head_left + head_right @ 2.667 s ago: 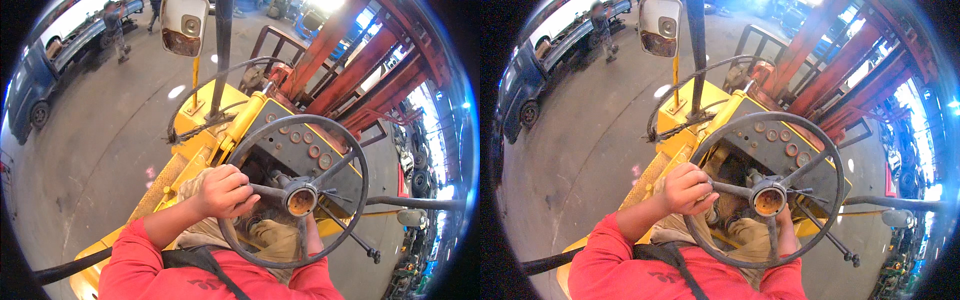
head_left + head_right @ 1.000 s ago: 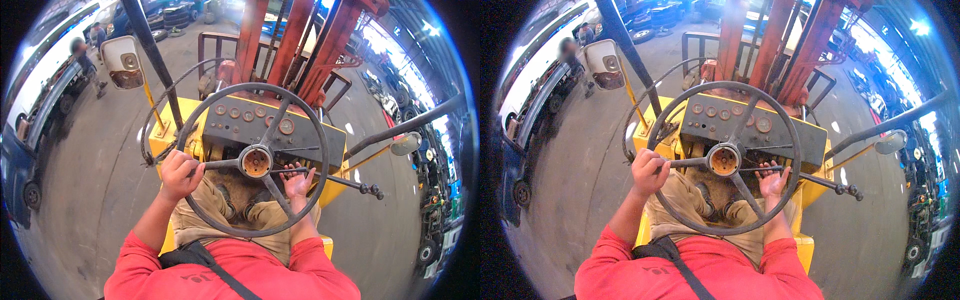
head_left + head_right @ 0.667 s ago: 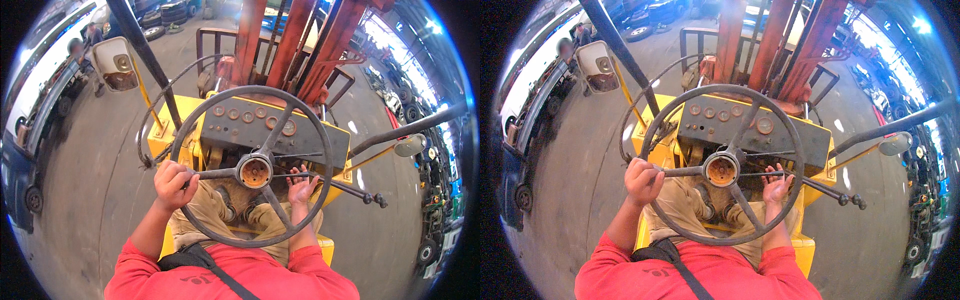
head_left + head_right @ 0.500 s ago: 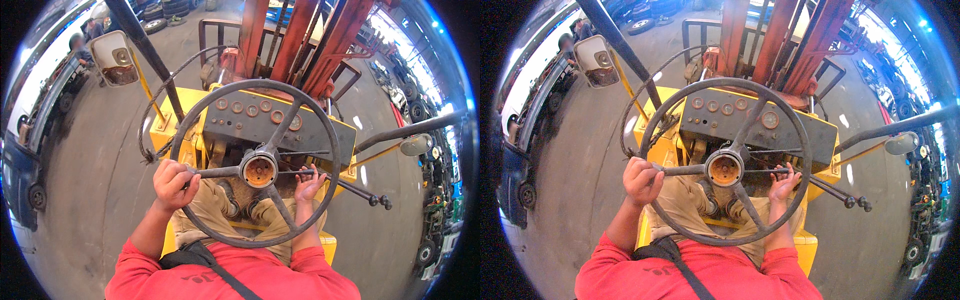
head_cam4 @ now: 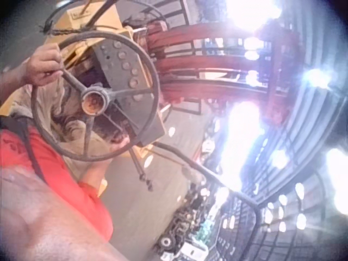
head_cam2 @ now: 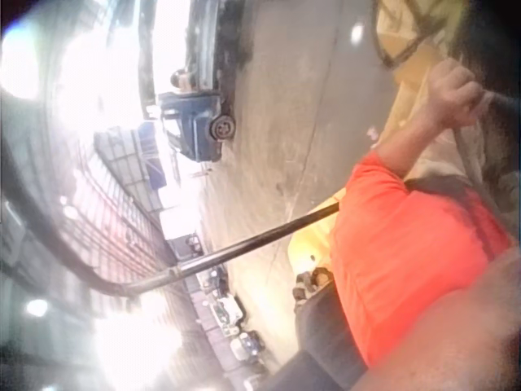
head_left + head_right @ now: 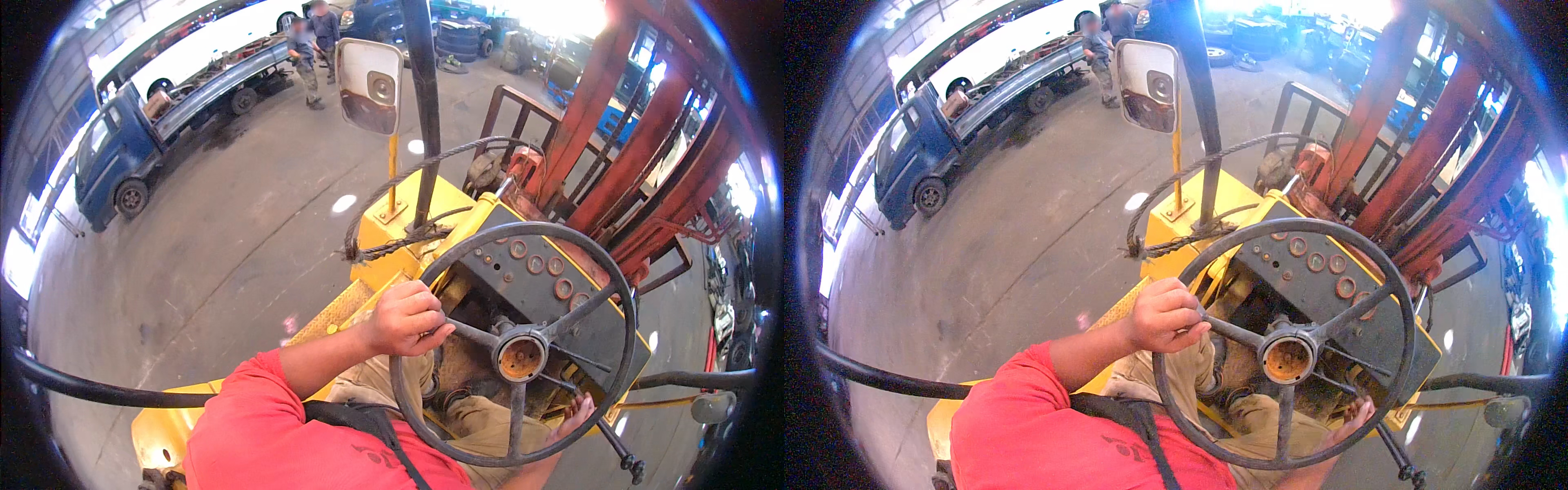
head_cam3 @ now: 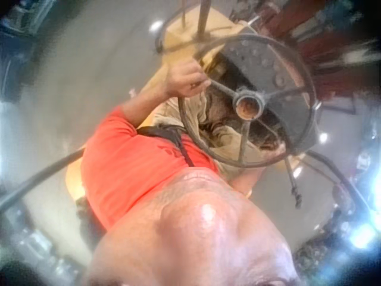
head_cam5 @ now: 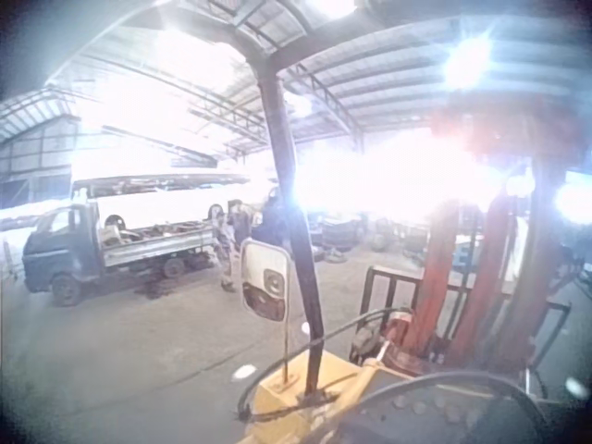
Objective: The person operates a yellow forklift inside a large vehicle repair garage, steering and maneuvering around parked trucks and scattered parts. The operator navigates through the space, making turns and adjustments to position the forklift.
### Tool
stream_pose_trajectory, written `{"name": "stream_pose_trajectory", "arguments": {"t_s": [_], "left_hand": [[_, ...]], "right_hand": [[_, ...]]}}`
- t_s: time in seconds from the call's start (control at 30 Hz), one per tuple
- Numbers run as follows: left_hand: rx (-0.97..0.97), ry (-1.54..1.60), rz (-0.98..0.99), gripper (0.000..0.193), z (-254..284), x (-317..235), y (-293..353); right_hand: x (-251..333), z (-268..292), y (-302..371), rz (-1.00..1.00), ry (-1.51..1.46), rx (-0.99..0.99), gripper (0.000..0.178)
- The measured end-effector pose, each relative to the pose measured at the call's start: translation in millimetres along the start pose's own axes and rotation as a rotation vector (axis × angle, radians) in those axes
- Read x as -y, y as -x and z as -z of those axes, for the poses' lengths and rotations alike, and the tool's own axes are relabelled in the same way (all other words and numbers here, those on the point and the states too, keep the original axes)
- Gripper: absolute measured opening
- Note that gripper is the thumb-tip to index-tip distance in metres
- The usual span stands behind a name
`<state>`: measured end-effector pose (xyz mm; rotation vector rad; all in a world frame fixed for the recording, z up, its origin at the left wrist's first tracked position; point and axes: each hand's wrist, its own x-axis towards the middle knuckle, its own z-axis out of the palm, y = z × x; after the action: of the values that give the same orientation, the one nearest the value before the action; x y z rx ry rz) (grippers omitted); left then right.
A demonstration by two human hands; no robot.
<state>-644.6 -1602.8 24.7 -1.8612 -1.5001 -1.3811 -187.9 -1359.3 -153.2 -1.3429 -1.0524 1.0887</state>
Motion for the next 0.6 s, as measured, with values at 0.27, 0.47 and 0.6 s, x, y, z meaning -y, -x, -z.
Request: {"name": "stream_pose_trajectory", "arguments": {"t_s": [0.27, 0.47, 0.6], "left_hand": [[-0.008, 0.007, -0.009, 0.019, 2.9, 0.3, 1.0], [-0.008, -0.008, -0.021, 0.019, 4.3, -4.7, 0.4], [-0.020, 0.024, -0.033, 0.019, -2.2, 3.2, 3.4]], "right_hand": [[151.6, 54.5, 77.6, 0.669, 0.615, -0.077, 0.028], [242.6, 63.0, 93.3, 1.050, 1.219, -0.404, 0.030], [186.7, 99.2, 11.8, 1.060, 1.011, -0.224, 0.026]]}}
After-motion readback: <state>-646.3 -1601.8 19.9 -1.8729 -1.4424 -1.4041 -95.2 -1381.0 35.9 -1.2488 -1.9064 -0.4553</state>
